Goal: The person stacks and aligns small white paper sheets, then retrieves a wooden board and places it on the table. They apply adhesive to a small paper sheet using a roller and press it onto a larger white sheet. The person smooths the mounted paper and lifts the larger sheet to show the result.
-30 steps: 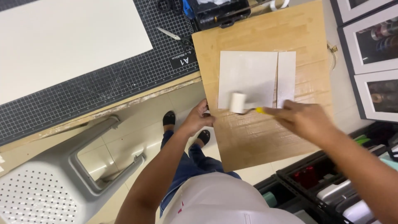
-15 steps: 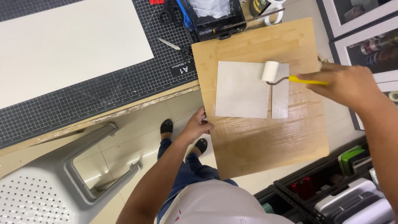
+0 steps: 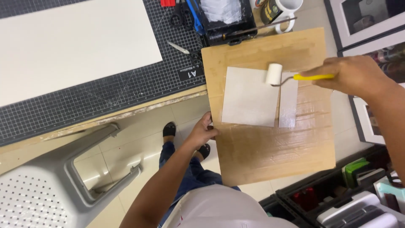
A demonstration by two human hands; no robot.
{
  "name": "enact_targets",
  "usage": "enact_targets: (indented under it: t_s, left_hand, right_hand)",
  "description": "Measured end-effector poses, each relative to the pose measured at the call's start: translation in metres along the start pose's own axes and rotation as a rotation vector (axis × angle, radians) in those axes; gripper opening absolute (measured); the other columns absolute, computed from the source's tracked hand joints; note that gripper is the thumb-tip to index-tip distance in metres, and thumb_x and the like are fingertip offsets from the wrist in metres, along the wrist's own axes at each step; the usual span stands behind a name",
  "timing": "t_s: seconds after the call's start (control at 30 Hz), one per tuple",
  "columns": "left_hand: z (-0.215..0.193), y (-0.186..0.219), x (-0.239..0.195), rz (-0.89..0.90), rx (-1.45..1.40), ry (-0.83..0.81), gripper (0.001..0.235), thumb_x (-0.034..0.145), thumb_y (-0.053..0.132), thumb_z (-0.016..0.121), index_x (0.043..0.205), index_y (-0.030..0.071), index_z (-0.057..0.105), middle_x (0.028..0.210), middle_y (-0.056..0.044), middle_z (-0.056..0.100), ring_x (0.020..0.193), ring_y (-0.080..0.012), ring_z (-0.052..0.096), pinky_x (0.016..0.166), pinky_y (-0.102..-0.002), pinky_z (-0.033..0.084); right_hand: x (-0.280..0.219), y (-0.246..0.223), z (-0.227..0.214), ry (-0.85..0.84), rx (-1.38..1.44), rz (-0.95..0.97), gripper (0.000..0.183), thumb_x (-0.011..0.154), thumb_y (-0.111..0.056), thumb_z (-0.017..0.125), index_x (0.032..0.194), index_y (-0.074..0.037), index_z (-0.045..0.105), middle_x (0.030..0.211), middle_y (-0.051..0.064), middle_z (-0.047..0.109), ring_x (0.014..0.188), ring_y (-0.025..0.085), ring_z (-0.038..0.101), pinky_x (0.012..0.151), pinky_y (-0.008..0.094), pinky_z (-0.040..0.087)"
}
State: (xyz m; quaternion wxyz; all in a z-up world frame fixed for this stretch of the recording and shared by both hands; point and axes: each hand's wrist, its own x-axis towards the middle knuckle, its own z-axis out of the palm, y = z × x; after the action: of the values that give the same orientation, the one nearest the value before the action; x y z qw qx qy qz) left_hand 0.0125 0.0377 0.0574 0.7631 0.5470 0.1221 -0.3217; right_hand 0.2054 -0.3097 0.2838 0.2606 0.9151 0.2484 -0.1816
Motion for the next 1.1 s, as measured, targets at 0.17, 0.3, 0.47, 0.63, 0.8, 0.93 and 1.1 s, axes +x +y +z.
enact_targets:
  t_s: [0.17,0.3,0.47,0.63,0.8,0.93,1.1]
  left_hand:
    - [0.003,0.010,-0.007,-0.021,0.033,0.000,0.073,0.084,0.004,0.063,0.151,0.019,0.040,0.134,-0.010,0.060,0.100,-0.0258,0.067,0.075,-0.037,0.058]
    - [-0.001,-0.016,-0.002,0.151,-0.068,-0.024,0.073,0.080,-0.003,0.068,0.147,0.018,0.048,0.130,-0.005,0.063,0.114,-0.0227,0.059,0.095,-0.044,0.059]
    - [-0.006,-0.024,0.009,0.127,-0.078,-0.037,0.072,0.079,-0.004,0.065,0.147,0.018,0.049,0.128,-0.009,0.066,0.109,-0.0285,0.065,0.085,-0.046,0.063]
    - [-0.002,-0.028,0.010,0.093,-0.108,-0.050,0.071,0.082,-0.002,0.064,0.148,0.017,0.047,0.127,-0.010,0.064,0.107,-0.0292,0.064,0.083,-0.046,0.064]
    - [-0.002,-0.022,0.013,0.068,-0.113,-0.084,0.070,0.083,-0.002,0.065,0.148,0.014,0.043,0.126,-0.014,0.062,0.107,-0.0306,0.062,0.083,-0.049,0.064]
    - [-0.004,-0.027,0.017,0.034,-0.115,-0.140,0.069,0.086,0.000,0.066,0.149,0.013,0.040,0.125,-0.013,0.060,0.106,-0.0275,0.060,0.081,-0.045,0.064]
    - [-0.005,-0.006,0.009,0.018,-0.105,-0.158,0.066,0.085,-0.001,0.064,0.146,0.011,0.041,0.120,-0.013,0.061,0.103,-0.0253,0.060,0.081,-0.043,0.066]
  right_hand:
    - [0.029,-0.049,-0.033,-0.024,0.132,-0.080,0.046,0.094,-0.056,0.061,0.136,-0.071,0.053,0.108,-0.013,0.069,0.096,0.019,0.073,0.074,0.038,0.059]
    - [0.055,-0.086,-0.002,0.304,0.226,-0.126,0.036,0.087,-0.053,0.069,0.120,-0.068,0.065,0.105,-0.016,0.074,0.094,0.022,0.076,0.082,0.038,0.062]
    - [0.009,-0.048,-0.008,0.241,0.201,-0.020,0.033,0.089,-0.051,0.070,0.121,-0.057,0.072,0.113,-0.005,0.078,0.103,0.028,0.077,0.087,0.041,0.062]
    - [-0.043,-0.063,-0.014,0.199,0.185,0.153,0.037,0.091,-0.051,0.068,0.127,-0.058,0.068,0.105,-0.007,0.078,0.096,0.027,0.078,0.084,0.040,0.064]
    - [-0.032,-0.177,0.020,0.165,0.489,0.443,0.046,0.094,-0.057,0.064,0.138,-0.067,0.055,0.103,-0.004,0.074,0.091,0.029,0.076,0.075,0.045,0.062]
    - [-0.036,-0.273,0.026,0.371,0.503,0.578,0.048,0.098,-0.038,0.062,0.145,-0.039,0.060,0.083,0.007,0.066,0.061,0.037,0.072,0.055,0.051,0.060]
    - [-0.134,-0.322,0.038,0.354,0.365,0.624,0.049,0.092,-0.039,0.065,0.142,-0.040,0.063,0.078,0.001,0.063,0.051,0.028,0.069,0.048,0.042,0.057]
